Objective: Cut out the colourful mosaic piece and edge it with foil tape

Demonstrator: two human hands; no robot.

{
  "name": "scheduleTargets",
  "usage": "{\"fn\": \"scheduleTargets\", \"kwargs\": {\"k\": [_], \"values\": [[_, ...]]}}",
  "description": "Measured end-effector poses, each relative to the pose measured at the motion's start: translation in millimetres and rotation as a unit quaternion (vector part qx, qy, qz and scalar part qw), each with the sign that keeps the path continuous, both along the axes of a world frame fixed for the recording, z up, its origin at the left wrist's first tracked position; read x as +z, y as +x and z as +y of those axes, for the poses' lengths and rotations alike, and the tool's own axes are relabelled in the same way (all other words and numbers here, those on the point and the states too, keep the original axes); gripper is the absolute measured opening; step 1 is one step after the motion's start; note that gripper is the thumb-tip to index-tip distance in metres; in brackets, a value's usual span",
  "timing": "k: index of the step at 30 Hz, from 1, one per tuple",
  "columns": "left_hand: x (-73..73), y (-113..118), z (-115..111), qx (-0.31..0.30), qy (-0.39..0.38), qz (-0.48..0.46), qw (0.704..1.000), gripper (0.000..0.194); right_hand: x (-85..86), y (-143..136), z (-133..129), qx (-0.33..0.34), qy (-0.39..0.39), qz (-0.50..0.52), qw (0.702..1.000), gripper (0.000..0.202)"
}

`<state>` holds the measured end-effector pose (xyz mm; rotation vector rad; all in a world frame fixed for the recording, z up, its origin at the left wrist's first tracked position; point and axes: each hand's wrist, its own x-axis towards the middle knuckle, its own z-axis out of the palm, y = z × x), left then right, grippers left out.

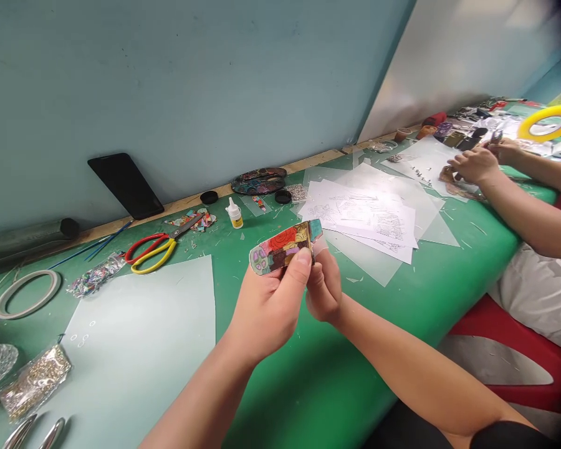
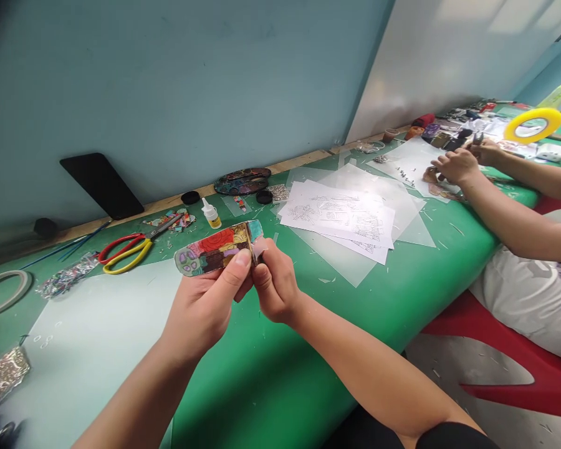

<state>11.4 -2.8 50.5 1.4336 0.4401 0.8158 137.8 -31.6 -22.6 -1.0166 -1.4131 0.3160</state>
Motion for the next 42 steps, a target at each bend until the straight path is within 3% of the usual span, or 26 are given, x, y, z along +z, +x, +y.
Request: {"fn": "scheduleTargets", "kwargs": {"k": [5,9,16,23,30,42], "values": [[3.3,0.9,1.8,-0.016,-0.056,-0.017,0.998,0.034,5.2,3.7,1.1,0.039,0.041,-0.026,0.998,0.032],[3.4,1.7,1.6,-0.028,-0.117,-0.047,0.992,0.031,5.0,5.7,2.0,0.023,0.043,-0.052,0.997,0.030],[2.4,4.5,-3.0,-0.018,-0.122,-0.063,0.990,0.033,8.7,6.7,0.7,0.019,0.048,-0.046,0.998,0.030],[1.1,5.6,-4.2,-0.006,-0.106,-0.055,0.993,0.037,15.5,5.2,1.8,0.013,0.098,-0.055,0.994,0.024],[-1.4,1.5,-4.2,0.001,-0.039,-0.032,0.999,0.034,10.4,6.2,0.1,0.012,0.085,-0.042,0.995,0.027],[3.6,-3.8,1.6,-0.025,-0.001,-0.003,1.000,0.036,1.1,11.2,1.9,-0.006,0.077,-0.044,0.996,0.036]]}}
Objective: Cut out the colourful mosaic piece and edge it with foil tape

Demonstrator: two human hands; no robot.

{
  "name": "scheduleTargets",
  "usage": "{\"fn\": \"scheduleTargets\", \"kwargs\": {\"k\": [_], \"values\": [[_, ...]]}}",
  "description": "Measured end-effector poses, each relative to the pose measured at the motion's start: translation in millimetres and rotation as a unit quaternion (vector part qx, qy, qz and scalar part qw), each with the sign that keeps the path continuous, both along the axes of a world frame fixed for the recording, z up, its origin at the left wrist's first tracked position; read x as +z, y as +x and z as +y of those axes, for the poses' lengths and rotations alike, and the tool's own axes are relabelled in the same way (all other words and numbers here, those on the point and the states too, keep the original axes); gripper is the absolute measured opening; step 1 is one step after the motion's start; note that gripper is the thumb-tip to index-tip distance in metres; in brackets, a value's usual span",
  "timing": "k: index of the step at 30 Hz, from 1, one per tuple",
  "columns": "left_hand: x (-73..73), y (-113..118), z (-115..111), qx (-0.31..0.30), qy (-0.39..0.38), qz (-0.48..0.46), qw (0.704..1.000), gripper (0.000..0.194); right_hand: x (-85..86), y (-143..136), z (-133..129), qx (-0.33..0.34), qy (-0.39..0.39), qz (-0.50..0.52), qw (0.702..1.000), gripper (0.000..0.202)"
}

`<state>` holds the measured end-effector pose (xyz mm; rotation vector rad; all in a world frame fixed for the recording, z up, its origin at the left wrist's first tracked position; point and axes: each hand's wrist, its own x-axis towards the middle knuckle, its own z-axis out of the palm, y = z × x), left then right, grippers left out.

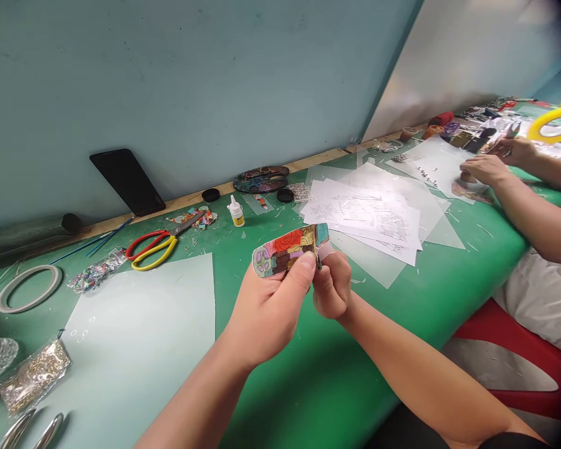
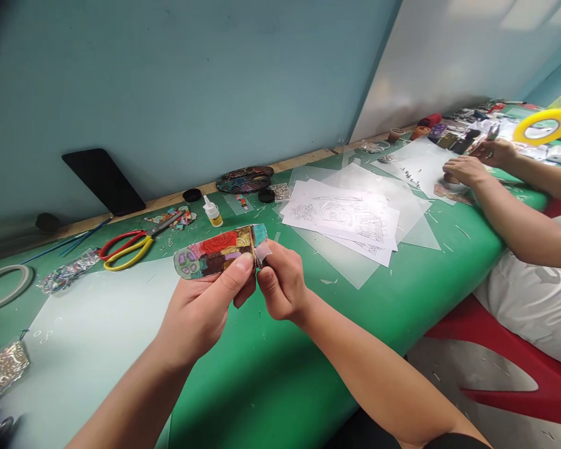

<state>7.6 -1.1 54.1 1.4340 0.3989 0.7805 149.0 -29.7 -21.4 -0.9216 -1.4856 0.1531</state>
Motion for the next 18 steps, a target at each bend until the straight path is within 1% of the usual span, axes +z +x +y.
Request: {"fn": "scheduleTargets", "kwargs": {"k": [8,13,15,18], "values": [[-1.3,0.6,-2.2,-0.011,-0.009,-0.016,1.000,0.037,1.4,-7.0,-0.6,0.010,0.011,0.021,1.000,0.033],[-1.7,3.0,-0.3,-0.007,-0.009,-0.020,1.000,0.038,4.9,-8.2,-0.8,0.011,0.000,0.029,1.000,0.029],[-1.9,4.6,0.4,-0.002,-0.019,-0.024,1.000,0.037,8.4,-7.8,-0.7,-0.003,0.000,0.022,1.000,0.030],[-3.5,7.1,-0.3,0.006,-0.055,-0.024,0.998,0.038,13.4,-5.3,0.3,-0.035,0.000,-0.008,0.999,0.030]]}}
